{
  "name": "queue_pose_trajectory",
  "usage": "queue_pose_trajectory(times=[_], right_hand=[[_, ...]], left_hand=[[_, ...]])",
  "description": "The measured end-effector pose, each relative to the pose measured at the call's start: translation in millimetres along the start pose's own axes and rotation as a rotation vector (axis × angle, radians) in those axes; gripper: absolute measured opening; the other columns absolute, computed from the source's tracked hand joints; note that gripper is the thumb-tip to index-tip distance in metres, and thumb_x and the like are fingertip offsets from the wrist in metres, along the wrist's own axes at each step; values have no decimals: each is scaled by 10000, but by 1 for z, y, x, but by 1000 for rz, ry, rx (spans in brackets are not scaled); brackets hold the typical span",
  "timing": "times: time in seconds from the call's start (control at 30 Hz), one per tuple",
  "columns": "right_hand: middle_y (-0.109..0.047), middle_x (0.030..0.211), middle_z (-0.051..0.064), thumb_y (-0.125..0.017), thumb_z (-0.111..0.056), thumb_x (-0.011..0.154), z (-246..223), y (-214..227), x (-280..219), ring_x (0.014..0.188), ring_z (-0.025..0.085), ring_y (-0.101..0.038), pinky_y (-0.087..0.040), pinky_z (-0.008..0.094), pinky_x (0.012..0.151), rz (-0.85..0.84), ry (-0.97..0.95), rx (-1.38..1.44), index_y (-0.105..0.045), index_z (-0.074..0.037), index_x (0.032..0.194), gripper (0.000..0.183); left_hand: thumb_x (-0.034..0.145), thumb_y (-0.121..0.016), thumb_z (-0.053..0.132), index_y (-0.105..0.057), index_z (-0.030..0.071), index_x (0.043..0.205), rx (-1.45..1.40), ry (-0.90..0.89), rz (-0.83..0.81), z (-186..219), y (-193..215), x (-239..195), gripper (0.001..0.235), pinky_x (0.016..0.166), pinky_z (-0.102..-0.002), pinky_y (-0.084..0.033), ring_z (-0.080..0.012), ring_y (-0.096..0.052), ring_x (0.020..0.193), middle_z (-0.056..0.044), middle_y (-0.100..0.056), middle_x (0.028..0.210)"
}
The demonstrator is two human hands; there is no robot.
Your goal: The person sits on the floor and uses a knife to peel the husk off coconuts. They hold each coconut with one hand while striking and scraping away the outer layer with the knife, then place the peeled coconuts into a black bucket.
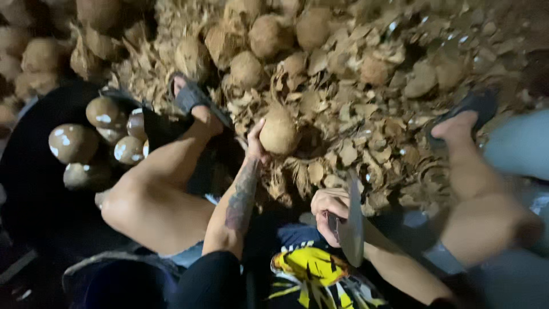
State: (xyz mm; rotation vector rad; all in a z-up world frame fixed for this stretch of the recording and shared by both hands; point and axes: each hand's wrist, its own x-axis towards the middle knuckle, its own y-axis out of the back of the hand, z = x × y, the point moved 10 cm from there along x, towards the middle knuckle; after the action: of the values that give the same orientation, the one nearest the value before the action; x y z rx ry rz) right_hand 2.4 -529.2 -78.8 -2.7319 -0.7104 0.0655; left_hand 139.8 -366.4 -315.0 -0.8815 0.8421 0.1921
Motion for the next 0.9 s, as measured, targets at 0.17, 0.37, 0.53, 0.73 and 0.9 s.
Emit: queue_pose_trajectory(times=[0.17, 0.37, 0.53, 0.73, 0.9], right_hand=[[-564, 420, 32, -684, -208, 811, 117, 73, -10, 447, 216, -602, -417, 294, 490, 171, -680, -860, -632, -103, 587, 252], [-581, 365, 62, -692, -183, 740, 128, 87, -35, 393, 220, -624, -492, 273, 528, 327, -574, -598, -636, -127, 434, 317], [-643, 557, 196, -708, -251, 781, 150, 91, -7, 591, 377, -678, -483, 447, 591, 198, -486, -816, -668, -49, 612, 266], [-570, 362, 100, -658, -155, 766, 126, 61, -21, 328, 233, -630, -453, 344, 374, 289, -601, -503, -591, -75, 499, 287], [-523, 360, 185, -596, -28, 658, 105, 32, 3, 273, 271, -565, -437, 366, 315, 414, -548, -87, -570, 6, 480, 183]], left_hand=[[774, -816, 599, -706, 132, 1349, 0, -4, 36, -12, 3, -8, 748, 1004, -600, -555, -412, -711, 1153, -202, -738, 1277], [754, -813, 636, -701, 139, 1400, -37, -42, 44, -7, -1, -9, 823, 1080, -606, -500, -433, -659, 1232, -206, -699, 1384], [740, -866, 610, -727, 134, 1334, -55, -43, 25, -4, -7, -8, 774, 1035, -614, -531, -424, -702, 1154, -224, -734, 1286], [730, -847, 677, -706, 157, 1392, 7, 2, 73, -21, 6, -12, 854, 1073, -617, -513, -431, -689, 1206, -197, -723, 1354], [777, -802, 677, -741, 157, 1341, -1, -65, -29, -3, -19, 0, 769, 1020, -606, -567, -427, -718, 1147, -197, -735, 1318]])
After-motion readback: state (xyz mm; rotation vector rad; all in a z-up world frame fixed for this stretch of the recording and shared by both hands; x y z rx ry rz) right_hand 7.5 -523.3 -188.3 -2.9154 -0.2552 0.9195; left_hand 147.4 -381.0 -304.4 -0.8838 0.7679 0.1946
